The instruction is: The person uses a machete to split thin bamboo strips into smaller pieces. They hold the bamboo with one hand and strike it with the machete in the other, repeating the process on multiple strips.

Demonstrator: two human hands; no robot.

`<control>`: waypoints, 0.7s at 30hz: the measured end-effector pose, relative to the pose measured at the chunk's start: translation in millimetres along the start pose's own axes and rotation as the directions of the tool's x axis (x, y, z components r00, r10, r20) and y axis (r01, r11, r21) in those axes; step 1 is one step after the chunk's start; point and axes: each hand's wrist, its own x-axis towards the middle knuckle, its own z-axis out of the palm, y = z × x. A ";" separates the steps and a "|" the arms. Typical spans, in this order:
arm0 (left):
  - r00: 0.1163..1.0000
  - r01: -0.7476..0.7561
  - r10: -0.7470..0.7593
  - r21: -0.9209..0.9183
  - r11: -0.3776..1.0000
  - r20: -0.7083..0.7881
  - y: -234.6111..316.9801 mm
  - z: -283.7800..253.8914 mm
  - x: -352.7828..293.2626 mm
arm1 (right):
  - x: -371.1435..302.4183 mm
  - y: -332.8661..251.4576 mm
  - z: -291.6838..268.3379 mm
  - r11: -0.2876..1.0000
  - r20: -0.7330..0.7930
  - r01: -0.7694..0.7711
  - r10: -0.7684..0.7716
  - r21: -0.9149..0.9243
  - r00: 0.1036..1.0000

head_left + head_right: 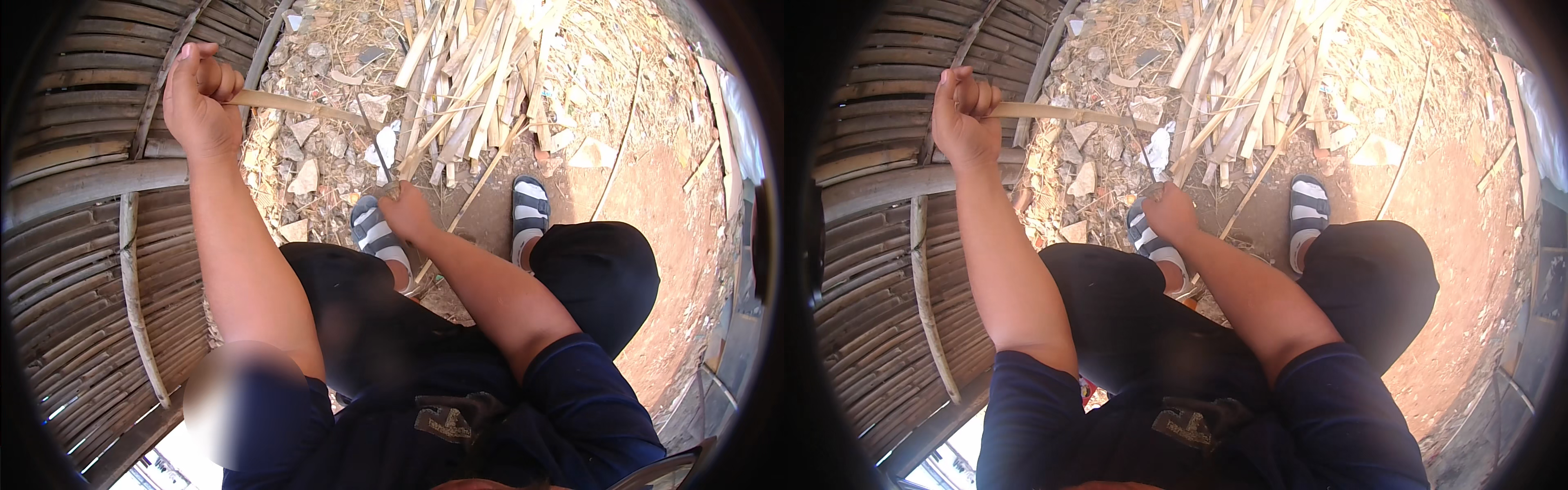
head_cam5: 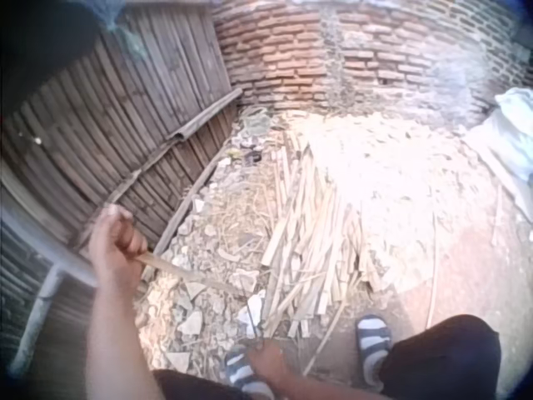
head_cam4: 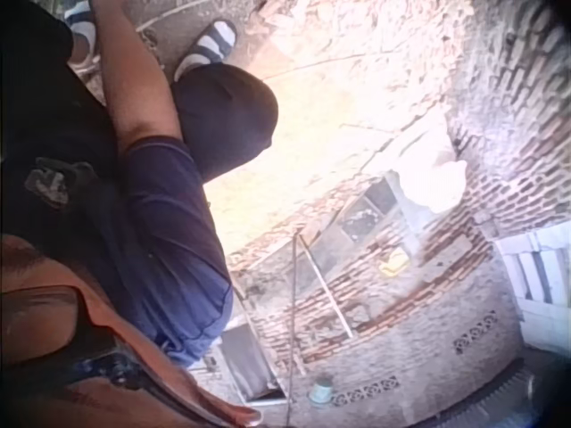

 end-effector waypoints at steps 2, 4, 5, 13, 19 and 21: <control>0.998 0.025 -0.024 -0.009 1.000 0.065 0.6 -2.3 0.1 | 2.7 2.4 -2.9 0.999 -0.084 -0.009 0.012 0.039 0.996; 0.992 0.031 -0.028 -0.024 0.999 0.122 -0.1 -1.5 0.6 | 2.8 -4.7 -12.5 0.993 -0.160 0.072 -0.056 0.098 0.986; 0.989 0.028 -0.023 -0.034 0.999 0.146 -0.5 0.3 1.1 | 1.9 -16.0 -19.0 0.984 -0.162 0.101 -0.077 0.147 0.984; 0.980 0.030 -0.019 -0.053 0.998 0.196 -4.5 9.4 -3.1 | -4.0 -24.5 -23.7 0.972 0.034 0.234 -0.233 -0.013 0.972; 0.980 0.028 -0.018 -0.047 0.999 0.199 -2.3 5.7 -3.4 | 4.7 16.0 -18.1 0.994 -0.011 -0.049 0.048 -0.096 0.999; 0.977 0.024 -0.014 -0.045 0.999 0.211 -4.0 8.9 -4.8 | 3.4 -10.1 -29.6 0.999 0.014 0.021 -0.021 0.046 1.000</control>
